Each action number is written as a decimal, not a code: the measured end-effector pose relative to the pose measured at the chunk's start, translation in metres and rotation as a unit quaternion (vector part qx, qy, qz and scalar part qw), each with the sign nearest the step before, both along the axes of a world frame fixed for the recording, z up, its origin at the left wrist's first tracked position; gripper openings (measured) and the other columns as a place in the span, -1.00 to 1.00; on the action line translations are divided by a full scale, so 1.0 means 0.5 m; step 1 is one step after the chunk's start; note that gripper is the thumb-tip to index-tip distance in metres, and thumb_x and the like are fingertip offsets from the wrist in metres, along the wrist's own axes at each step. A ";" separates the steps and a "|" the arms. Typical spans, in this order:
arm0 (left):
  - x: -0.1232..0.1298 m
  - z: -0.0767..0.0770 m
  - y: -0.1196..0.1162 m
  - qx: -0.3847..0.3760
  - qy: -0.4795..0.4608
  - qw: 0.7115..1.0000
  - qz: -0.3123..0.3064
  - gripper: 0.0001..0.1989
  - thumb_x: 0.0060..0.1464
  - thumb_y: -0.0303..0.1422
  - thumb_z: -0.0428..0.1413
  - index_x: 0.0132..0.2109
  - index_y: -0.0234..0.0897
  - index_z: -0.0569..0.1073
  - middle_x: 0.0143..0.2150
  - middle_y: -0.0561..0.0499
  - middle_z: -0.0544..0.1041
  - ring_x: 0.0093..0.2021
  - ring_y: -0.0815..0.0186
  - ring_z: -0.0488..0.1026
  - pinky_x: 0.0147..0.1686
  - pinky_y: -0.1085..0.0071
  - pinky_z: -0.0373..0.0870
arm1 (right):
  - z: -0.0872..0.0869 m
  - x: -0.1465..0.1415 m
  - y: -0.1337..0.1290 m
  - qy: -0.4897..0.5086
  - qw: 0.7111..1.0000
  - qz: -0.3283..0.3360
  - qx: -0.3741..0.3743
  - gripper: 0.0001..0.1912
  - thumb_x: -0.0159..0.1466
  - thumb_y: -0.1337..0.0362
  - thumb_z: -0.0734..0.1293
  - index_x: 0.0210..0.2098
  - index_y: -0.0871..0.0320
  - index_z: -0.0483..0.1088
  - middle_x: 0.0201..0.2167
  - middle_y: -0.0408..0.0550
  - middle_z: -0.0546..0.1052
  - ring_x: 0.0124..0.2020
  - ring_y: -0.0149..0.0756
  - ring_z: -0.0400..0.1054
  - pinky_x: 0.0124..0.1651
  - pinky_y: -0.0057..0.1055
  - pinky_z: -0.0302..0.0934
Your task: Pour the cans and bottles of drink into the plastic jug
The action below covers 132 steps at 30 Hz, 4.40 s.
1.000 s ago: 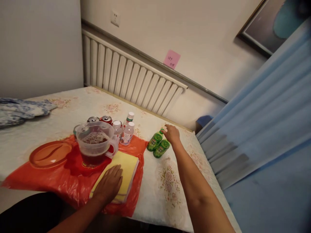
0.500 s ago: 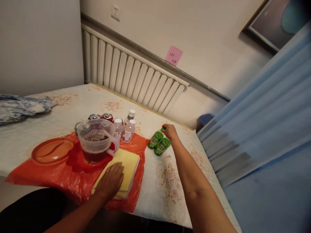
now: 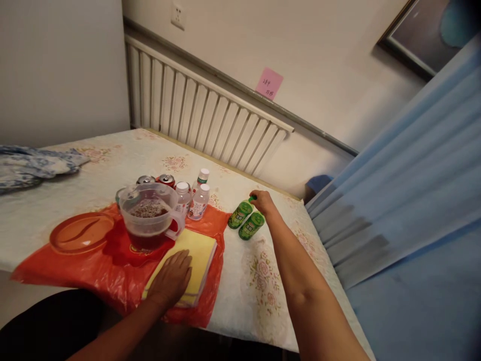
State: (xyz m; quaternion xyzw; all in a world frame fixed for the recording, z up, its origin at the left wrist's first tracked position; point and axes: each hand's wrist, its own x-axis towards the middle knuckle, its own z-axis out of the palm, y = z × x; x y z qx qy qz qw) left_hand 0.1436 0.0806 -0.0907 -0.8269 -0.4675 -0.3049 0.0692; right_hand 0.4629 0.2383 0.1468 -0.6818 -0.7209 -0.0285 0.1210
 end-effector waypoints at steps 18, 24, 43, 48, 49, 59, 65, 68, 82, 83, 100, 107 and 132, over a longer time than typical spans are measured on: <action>0.001 -0.001 0.001 -0.012 0.011 1.000 0.006 -0.68 0.22 -0.40 -0.04 -0.01 -0.36 0.53 0.10 -0.27 0.56 0.12 0.00 0.46 0.13 0.04 0.38 | 0.001 0.044 -0.014 0.145 0.987 -0.040 0.057 -0.37 0.08 0.32 0.50 0.15 0.09 0.43 -0.09 0.01 0.62 -0.14 -0.25 0.51 -0.01 -0.34 0.34; 0.002 0.001 0.003 -0.026 0.004 1.000 0.002 -0.68 0.21 -0.39 -0.03 0.00 -0.36 0.53 0.10 -0.28 0.55 0.12 -0.01 0.46 0.11 0.04 0.39 | -0.050 0.137 -0.096 0.233 0.951 -0.143 0.145 -0.51 0.19 0.30 0.34 0.12 0.16 0.42 -0.08 0.07 0.60 -0.17 -0.25 0.50 0.03 -0.26 0.33; 0.000 0.007 0.000 -0.054 -0.015 0.998 0.002 -0.68 0.23 -0.36 -0.05 0.01 -0.31 0.52 0.13 -0.27 0.54 0.14 0.00 0.46 0.14 0.01 0.37 | -0.389 0.021 -0.167 0.365 0.889 -0.270 0.058 -0.43 0.06 0.20 0.42 0.06 0.24 0.42 -0.27 -0.05 0.60 -0.28 -0.20 0.46 -0.14 -0.34 0.33; -0.002 0.006 -0.001 -0.052 0.002 0.999 0.003 -0.68 0.23 -0.37 -0.04 0.03 -0.33 0.51 0.13 -0.27 0.53 0.16 0.01 0.43 0.16 0.04 0.35 | -0.392 0.014 -0.160 0.353 0.892 -0.276 0.061 -0.43 0.07 0.14 0.41 0.05 0.23 0.45 -0.27 -0.02 0.60 -0.28 -0.19 0.47 -0.16 -0.37 0.31; -0.002 0.006 -0.002 -0.051 0.004 0.999 0.003 -0.67 0.23 -0.37 -0.04 0.03 -0.34 0.51 0.13 -0.28 0.53 0.16 0.01 0.43 0.17 0.05 0.34 | -0.392 0.013 -0.159 0.351 0.892 -0.276 0.062 -0.43 0.07 0.13 0.41 0.05 0.23 0.45 -0.28 -0.02 0.61 -0.28 -0.19 0.47 -0.17 -0.38 0.31; 0.000 0.005 -0.001 -0.039 0.000 0.999 0.004 -0.68 0.22 -0.38 -0.04 0.02 -0.33 0.51 0.11 -0.26 0.55 0.15 0.00 0.45 0.14 0.04 0.38 | -0.396 0.005 -0.164 0.332 0.899 -0.274 0.084 -0.47 0.08 0.09 0.39 0.01 0.18 0.47 -0.25 -0.03 0.63 -0.31 -0.19 0.48 -0.22 -0.38 0.30; 0.000 0.008 -0.002 -0.048 -0.012 0.999 0.002 -0.68 0.22 -0.38 -0.03 0.01 -0.34 0.52 0.11 -0.28 0.55 0.15 -0.01 0.45 0.15 0.02 0.37 | -0.410 0.009 -0.163 0.338 0.897 -0.269 0.094 -0.40 0.07 0.11 0.40 0.06 0.24 0.44 -0.22 0.01 0.62 -0.30 -0.18 0.47 -0.17 -0.32 0.32; 0.000 0.010 -0.003 -0.059 -0.022 0.998 0.002 -0.68 0.23 -0.36 -0.04 0.01 -0.31 0.52 0.12 -0.26 0.54 0.15 0.00 0.45 0.15 0.01 0.36 | -0.416 0.012 -0.166 0.345 0.893 -0.271 0.099 -0.36 0.05 0.12 0.40 0.10 0.26 0.41 -0.18 0.04 0.62 -0.28 -0.18 0.48 -0.14 -0.35 0.32; -0.002 0.023 -0.008 -0.053 -0.016 0.998 0.007 -0.68 0.24 -0.36 -0.05 0.01 -0.29 0.53 0.12 -0.24 0.54 0.14 0.04 0.45 0.15 0.04 0.36 | -0.438 -0.004 -0.208 0.369 0.883 -0.263 0.121 -0.44 0.19 0.15 0.25 0.11 0.32 0.38 -0.13 0.14 0.61 -0.18 -0.18 0.52 -0.05 -0.37 0.31; -0.002 0.024 -0.008 -0.055 -0.017 0.998 0.008 -0.68 0.25 -0.36 -0.06 0.01 -0.29 0.53 0.12 -0.24 0.54 0.14 0.04 0.45 0.15 0.04 0.36 | -0.439 -0.005 -0.211 0.368 0.884 -0.261 0.121 -0.46 0.19 0.16 0.25 0.10 0.31 0.39 -0.13 0.13 0.62 -0.17 -0.17 0.52 -0.04 -0.37 0.30; -0.006 0.032 -0.020 -0.055 0.009 0.998 0.028 -0.70 0.24 -0.39 -0.03 0.02 -0.26 0.52 0.14 -0.18 0.53 0.15 0.09 0.44 0.17 0.11 0.35 | -0.468 -0.010 -0.235 0.357 0.893 -0.247 0.120 -0.54 0.23 0.20 0.15 -0.01 0.20 0.50 -0.15 0.12 0.63 -0.12 -0.07 0.53 0.01 -0.28 0.30; -0.004 0.035 -0.023 -0.055 0.023 0.997 0.038 -0.70 0.24 -0.43 -0.03 0.02 -0.27 0.52 0.13 -0.17 0.53 0.14 0.08 0.43 0.16 0.11 0.37 | -0.488 -0.001 -0.234 0.359 0.896 -0.223 0.133 -0.52 0.24 0.16 0.13 -0.01 0.22 0.51 -0.13 0.16 0.62 -0.10 -0.03 0.51 0.00 -0.26 0.29; -0.003 0.012 -0.019 -0.084 -0.002 0.996 0.031 -0.70 0.25 -0.41 -0.03 0.04 -0.30 0.50 0.16 -0.19 0.51 0.18 0.05 0.39 0.19 0.07 0.32 | -0.507 -0.022 -0.320 0.361 0.894 -0.210 0.161 -0.48 0.18 0.09 0.17 -0.08 0.27 0.54 -0.18 0.18 0.63 -0.18 -0.06 0.51 -0.09 -0.28 0.30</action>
